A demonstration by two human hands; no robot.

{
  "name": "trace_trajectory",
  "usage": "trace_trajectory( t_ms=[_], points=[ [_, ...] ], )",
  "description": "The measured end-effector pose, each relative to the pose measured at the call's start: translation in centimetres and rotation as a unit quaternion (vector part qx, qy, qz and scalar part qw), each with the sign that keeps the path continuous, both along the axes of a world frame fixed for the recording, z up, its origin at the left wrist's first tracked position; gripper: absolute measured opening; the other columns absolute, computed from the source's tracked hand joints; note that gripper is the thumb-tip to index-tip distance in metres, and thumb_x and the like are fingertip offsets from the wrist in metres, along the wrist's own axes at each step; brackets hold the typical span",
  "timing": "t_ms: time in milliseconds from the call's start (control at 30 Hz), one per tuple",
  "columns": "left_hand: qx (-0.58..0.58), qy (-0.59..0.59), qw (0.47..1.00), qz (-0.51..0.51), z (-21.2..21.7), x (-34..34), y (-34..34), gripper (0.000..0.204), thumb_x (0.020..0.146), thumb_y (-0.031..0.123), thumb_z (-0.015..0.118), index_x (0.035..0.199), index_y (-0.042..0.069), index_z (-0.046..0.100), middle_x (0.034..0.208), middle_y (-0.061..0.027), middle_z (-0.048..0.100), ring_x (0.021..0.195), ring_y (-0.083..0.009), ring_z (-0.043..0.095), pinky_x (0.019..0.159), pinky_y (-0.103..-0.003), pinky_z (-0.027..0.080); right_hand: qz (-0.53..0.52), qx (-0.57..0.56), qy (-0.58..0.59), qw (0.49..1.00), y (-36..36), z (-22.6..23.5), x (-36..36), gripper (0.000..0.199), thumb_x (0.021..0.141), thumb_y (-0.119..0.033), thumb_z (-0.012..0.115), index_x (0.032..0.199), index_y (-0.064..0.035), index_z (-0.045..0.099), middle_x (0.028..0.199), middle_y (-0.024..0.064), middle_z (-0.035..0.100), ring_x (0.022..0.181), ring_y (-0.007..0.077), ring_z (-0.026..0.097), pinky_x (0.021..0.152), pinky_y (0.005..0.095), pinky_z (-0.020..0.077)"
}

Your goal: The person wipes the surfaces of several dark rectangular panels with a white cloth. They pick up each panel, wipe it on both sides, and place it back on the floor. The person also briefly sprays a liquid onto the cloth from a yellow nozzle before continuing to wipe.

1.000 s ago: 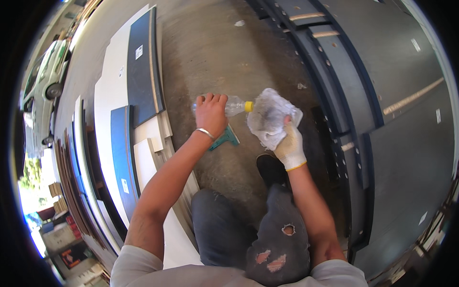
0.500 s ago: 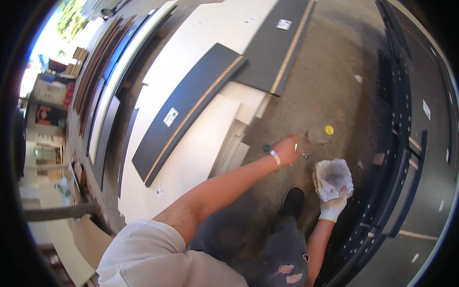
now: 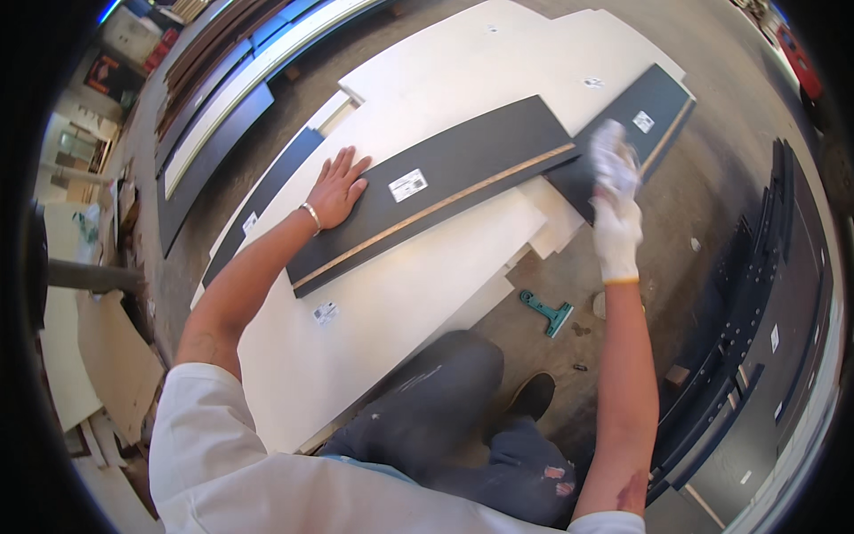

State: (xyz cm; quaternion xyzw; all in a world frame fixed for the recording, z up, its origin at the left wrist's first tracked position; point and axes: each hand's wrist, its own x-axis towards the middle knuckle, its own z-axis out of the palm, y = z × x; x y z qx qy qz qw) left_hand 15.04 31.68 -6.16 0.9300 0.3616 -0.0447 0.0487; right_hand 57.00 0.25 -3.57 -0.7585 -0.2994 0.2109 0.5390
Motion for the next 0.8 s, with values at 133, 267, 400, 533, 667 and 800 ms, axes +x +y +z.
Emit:
trace_trajectory(
  t_ms=[133, 267, 400, 533, 667, 800],
  points=[
    [-0.018, -0.007, 1.000, -0.018, -0.3, -0.2, -0.2, 0.055, 0.114, 0.046, 0.034, 0.165, 0.026, 0.038, 0.177, -0.0161, 0.016, 0.165, -0.0325, 0.009, 0.132, -0.056, 0.003, 0.236, -0.073, -0.513, 0.822, 6.7, -3.0, -7.3, 0.051, 0.096, -0.023, 0.064, 0.144, -0.0079, 0.064, 0.152, 0.0195, 0.059, 0.150, 0.0348, 0.046, 0.129, 0.0491, 0.0231],
    [-0.085, -0.080, 0.993, -0.005, -0.1, -0.2, 0.7, 0.054, 0.112, 0.050, 0.038, 0.163, 0.032, 0.044, 0.178, -0.0154, 0.015, 0.166, -0.0319, 0.005, 0.131, -0.056, -0.001, 0.381, -0.032, -0.437, 0.814, 7.2, -2.1, -20.9, 0.058, 0.092, -0.024, 0.066, 0.146, -0.0029, 0.062, 0.156, 0.0192, 0.056, 0.153, 0.0348, 0.042, 0.131, 0.0536, 0.0177],
    [-0.126, -0.082, 0.989, -0.003, -0.4, -0.4, 1.3, 0.053, 0.112, 0.053, 0.039, 0.162, 0.038, 0.045, 0.179, -0.0145, 0.011, 0.166, -0.0317, 0.001, 0.131, -0.056, -0.005, 0.556, -0.010, -0.393, 0.732, 9.8, 0.0, -35.8, 0.062, 0.086, -0.027, 0.072, 0.143, -0.0055, 0.064, 0.154, 0.0172, 0.057, 0.151, 0.0327, 0.045, 0.131, 0.0518, 0.0193],
    [-0.128, -0.075, 0.989, -0.013, -0.4, -0.4, 1.3, 0.051, 0.112, 0.055, 0.039, 0.160, 0.041, 0.047, 0.179, -0.0137, 0.009, 0.166, -0.0310, -0.001, 0.130, -0.055, -0.006, 0.568, 0.070, -0.364, 0.735, 10.6, -3.1, -43.0, 0.062, 0.087, -0.029, 0.072, 0.143, -0.0063, 0.063, 0.155, 0.0150, 0.057, 0.152, 0.0315, 0.043, 0.132, 0.0472, 0.0208],
    [-0.093, -0.087, 0.992, -0.020, -0.5, -0.4, 1.0, 0.050, 0.112, 0.054, 0.039, 0.159, 0.041, 0.048, 0.178, -0.0141, 0.013, 0.166, -0.0319, 0.002, 0.131, -0.056, -0.004, 0.571, 0.016, -0.288, 0.769, 8.0, -4.1, -30.3, 0.044, 0.094, -0.018, 0.067, 0.136, -0.0047, 0.069, 0.148, 0.0168, 0.063, 0.147, 0.0312, 0.050, 0.128, 0.0460, 0.0299],
    [-0.061, -0.098, 0.993, -0.025, -1.2, -0.5, 0.7, 0.048, 0.112, 0.052, 0.040, 0.158, 0.040, 0.050, 0.178, -0.0143, 0.017, 0.165, -0.0327, 0.006, 0.131, -0.056, -0.002, 0.394, -0.120, -0.280, 0.867, 6.9, -0.7, -12.6, 0.033, 0.094, -0.016, 0.065, 0.125, -0.0072, 0.075, 0.119, 0.0172, 0.076, 0.123, 0.0336, 0.068, 0.109, 0.0438, 0.0498]
  ],
)
